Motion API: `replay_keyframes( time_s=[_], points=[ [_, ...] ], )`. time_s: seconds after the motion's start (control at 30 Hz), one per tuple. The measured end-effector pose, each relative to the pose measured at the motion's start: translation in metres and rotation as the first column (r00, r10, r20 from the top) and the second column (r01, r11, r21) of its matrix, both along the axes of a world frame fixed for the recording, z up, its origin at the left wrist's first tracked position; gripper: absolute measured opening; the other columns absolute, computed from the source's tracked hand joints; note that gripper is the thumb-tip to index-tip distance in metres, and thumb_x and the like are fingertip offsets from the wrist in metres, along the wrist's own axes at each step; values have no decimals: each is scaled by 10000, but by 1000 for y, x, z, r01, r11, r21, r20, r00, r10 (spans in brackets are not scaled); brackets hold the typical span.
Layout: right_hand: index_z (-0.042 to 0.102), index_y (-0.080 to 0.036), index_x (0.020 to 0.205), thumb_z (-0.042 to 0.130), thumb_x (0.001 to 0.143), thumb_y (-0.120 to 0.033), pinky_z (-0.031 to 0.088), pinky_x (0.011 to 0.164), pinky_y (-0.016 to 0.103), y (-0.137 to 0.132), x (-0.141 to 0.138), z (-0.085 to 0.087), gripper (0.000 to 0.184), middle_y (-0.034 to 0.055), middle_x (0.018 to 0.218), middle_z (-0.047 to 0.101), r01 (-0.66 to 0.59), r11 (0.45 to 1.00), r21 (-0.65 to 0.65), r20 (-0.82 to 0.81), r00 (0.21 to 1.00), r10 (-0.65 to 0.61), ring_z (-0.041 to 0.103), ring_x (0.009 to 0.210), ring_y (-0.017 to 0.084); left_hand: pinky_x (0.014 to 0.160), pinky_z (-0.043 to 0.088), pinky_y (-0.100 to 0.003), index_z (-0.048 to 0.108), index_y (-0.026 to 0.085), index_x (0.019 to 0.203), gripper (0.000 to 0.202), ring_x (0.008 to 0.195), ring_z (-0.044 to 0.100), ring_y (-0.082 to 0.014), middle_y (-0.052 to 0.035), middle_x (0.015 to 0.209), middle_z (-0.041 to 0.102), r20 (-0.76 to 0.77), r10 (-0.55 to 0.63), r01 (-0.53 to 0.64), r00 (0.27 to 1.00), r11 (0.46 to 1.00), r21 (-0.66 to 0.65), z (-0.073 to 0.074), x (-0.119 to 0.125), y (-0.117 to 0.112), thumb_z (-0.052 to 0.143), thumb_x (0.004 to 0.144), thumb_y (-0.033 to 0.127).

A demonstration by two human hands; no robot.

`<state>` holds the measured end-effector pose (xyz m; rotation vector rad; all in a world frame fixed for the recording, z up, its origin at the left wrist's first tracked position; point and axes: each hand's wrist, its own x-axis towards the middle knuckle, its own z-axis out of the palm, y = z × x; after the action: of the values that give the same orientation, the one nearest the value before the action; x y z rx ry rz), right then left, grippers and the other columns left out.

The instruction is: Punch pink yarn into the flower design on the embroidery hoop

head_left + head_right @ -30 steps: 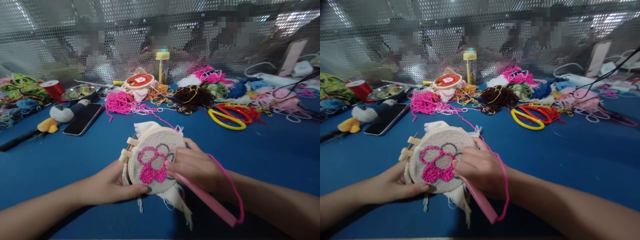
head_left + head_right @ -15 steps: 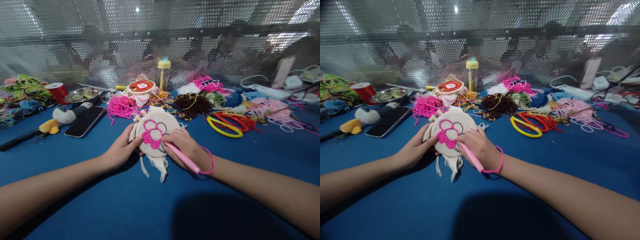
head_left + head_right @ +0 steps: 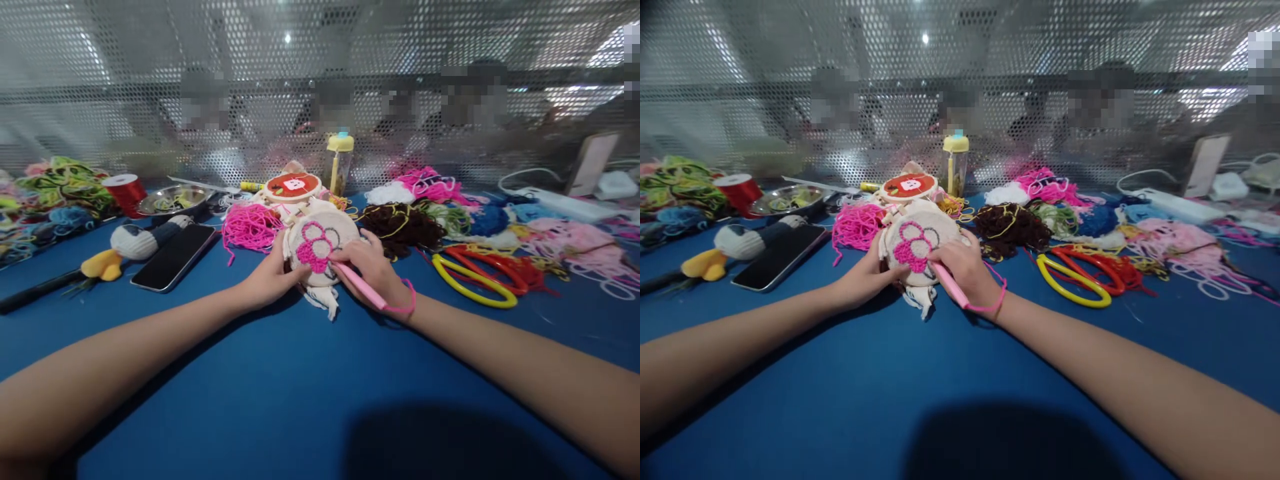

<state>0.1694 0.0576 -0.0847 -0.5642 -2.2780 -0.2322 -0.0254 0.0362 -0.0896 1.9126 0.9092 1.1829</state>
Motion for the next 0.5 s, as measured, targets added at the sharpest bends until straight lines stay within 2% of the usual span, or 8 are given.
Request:
replay_keyframes(
  time_s=[0.07, 0.13, 0.27, 0.5],
  points=[
    [515, -166, 818, 418, 810, -157, 331, 893, 438, -1, 3, 0, 98, 6, 697, 573, -61, 998, 29, -3, 998, 61, 539, 706, 131, 1013, 223, -453, 74, 184, 1301, 695, 1221, 263, -256, -124, 1335, 283, 24, -22, 24, 999, 997, -67, -1, -1, -1, 504, 759, 241],
    [496, -171, 824, 428, 809, -179, 417, 814, 371, -4, 5, 1, 70, 15, 711, 560, -96, 995, 12, -30, 995, 96, 541, 730, 135, 1017, 213, -459, 109, 191, 1300, 674, 1214, 273, -259, -113, 1323, 302, 37, -20, 24, 999, 995, -93, -1, -2, -1, 507, 758, 242],
    [468, -178, 817, 465, 800, -191, 462, 711, 291, -11, 9, 3, 21, 39, 776, 552, -6, 986, -166, -99, 995, -11, 543, 832, 149, 1026, 201, -448, 131, 210, 1305, 660, 1216, 266, -261, -102, 1329, 288, 75, -34, 42, 997, 993, -114, 1, -2, -1, 508, 763, 240],
    [430, -192, 862, 465, 787, -170, 439, 805, 372, -10, 10, -1, 85, 27, 803, 508, -147, 937, -317, -280, 958, 56, 529, 921, 167, 990, 257, -474, 128, 215, 1300, 661, 1198, 292, -282, -110, 1279, 349, 96, -40, 59, 995, 977, -206, 1, -3, -1, 513, 764, 253]
  ],
)
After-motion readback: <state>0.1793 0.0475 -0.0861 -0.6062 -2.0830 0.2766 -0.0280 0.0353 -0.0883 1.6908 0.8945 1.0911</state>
